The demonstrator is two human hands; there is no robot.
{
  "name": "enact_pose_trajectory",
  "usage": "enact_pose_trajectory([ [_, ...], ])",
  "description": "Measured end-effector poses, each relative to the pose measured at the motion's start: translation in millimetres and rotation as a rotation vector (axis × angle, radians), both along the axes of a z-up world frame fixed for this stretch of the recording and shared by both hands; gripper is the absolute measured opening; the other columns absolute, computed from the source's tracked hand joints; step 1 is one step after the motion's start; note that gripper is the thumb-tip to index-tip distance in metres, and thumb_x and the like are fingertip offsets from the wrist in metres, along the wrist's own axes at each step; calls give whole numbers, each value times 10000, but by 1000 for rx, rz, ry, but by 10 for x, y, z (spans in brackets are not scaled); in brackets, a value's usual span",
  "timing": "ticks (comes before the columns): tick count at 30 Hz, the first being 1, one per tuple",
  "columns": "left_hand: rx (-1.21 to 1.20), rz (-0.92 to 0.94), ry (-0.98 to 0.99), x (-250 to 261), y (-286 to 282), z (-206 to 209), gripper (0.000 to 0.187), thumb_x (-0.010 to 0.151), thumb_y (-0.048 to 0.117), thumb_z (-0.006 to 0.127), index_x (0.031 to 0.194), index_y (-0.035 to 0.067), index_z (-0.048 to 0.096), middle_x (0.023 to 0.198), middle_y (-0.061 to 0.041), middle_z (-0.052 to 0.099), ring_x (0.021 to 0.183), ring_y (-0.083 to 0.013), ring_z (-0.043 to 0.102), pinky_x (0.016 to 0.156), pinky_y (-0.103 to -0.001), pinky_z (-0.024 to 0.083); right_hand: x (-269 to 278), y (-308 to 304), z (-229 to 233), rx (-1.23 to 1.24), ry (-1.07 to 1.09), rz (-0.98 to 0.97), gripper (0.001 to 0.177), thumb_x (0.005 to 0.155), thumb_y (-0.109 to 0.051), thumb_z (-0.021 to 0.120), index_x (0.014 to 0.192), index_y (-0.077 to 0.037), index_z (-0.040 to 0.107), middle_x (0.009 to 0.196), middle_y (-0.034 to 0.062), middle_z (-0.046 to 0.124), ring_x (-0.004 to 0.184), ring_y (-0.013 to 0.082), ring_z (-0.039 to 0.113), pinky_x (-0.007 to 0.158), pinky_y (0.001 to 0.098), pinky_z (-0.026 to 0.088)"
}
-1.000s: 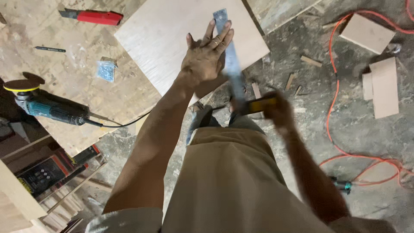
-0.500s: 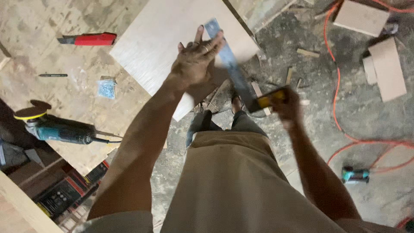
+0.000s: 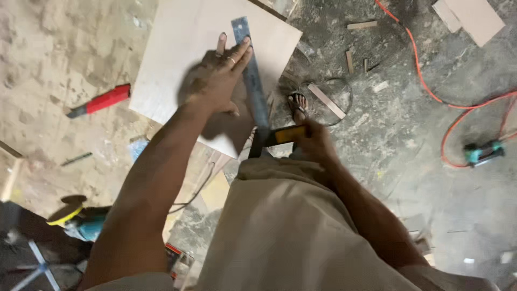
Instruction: The person sands the edges and surface of a wooden board using a power sander, and checks for squareness using a try square.
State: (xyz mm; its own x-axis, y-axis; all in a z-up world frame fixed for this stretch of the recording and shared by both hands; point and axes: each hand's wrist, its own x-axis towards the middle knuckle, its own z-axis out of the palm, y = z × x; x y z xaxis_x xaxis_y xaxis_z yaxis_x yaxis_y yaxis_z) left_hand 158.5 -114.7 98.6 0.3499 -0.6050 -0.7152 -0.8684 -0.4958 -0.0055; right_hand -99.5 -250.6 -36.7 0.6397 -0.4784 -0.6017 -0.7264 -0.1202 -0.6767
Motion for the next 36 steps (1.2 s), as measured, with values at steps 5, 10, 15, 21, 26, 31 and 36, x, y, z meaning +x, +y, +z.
enact_pose_trajectory([
  [5, -131, -167, -4, 102, 225, -535, 1316, 666, 633, 788, 1581, 246, -74, 1626, 98, -150, 1382, -429, -194, 1147, -599, 251, -161, 38, -16, -57, -222, -182, 128, 807, -109, 735, 922, -81, 685, 750, 22, 608, 644, 86, 506, 528, 256, 429],
  [10, -140, -127, 48, 122, 288, -569, 1223, 705, 652, 760, 1591, 223, 34, 1645, 119, -42, 1328, -355, -287, 911, -546, 538, -84, 632, 308, 16, 139, -35, 372, 734, -134, 702, 1105, -117, 725, 762, -6, 632, 700, 113, 553, 612, 317, 444],
  [15, -202, -166, 54, 121, 408, -568, 1045, 767, 314, 709, 1586, 249, 64, 1645, 62, 8, 1363, -398, -186, 708, -474, 576, 14, 775, 750, -13, 53, -231, 249, 743, -105, 672, 990, -112, 691, 767, -8, 557, 626, 96, 486, 504, 266, 408],
  [21, -237, -185, 55, 120, 523, -599, 1119, 775, 534, 746, 1584, 261, 23, 1643, 48, -39, 1395, -382, -171, 1050, -601, 328, -311, 781, 117, -15, -135, -95, 474, 746, -148, 703, 1162, -58, 496, 1125, 39, 454, 830, 77, 484, 626, 268, 418],
  [26, -246, -196, 121, 45, 526, -496, 1000, 840, 458, 678, 1566, 270, 17, 1636, 44, -40, 1398, -382, -199, 1170, -645, 87, -387, 1123, 1, -144, -103, -9, 269, 679, -125, 788, 936, -102, 713, 774, 22, 699, 678, 113, 589, 560, 325, 455],
  [31, -180, -150, 115, 42, 574, -397, 963, 855, 549, 606, 1564, 309, 0, 1634, 110, -66, 1399, -326, -228, 1178, -641, 99, -485, 888, 63, -125, -114, -144, 209, 746, -126, 781, 769, -89, 576, 670, -5, 471, 632, 93, 396, 517, 282, 331],
  [36, -191, -152, 115, 5, 548, -416, 959, 850, 546, 604, 1562, 300, 11, 1638, 88, -43, 1421, -317, -201, 1178, -634, 105, -370, 1183, 197, -124, -90, -93, 138, 782, -137, 672, 911, -92, 685, 729, 21, 625, 616, 120, 520, 516, 291, 407],
])
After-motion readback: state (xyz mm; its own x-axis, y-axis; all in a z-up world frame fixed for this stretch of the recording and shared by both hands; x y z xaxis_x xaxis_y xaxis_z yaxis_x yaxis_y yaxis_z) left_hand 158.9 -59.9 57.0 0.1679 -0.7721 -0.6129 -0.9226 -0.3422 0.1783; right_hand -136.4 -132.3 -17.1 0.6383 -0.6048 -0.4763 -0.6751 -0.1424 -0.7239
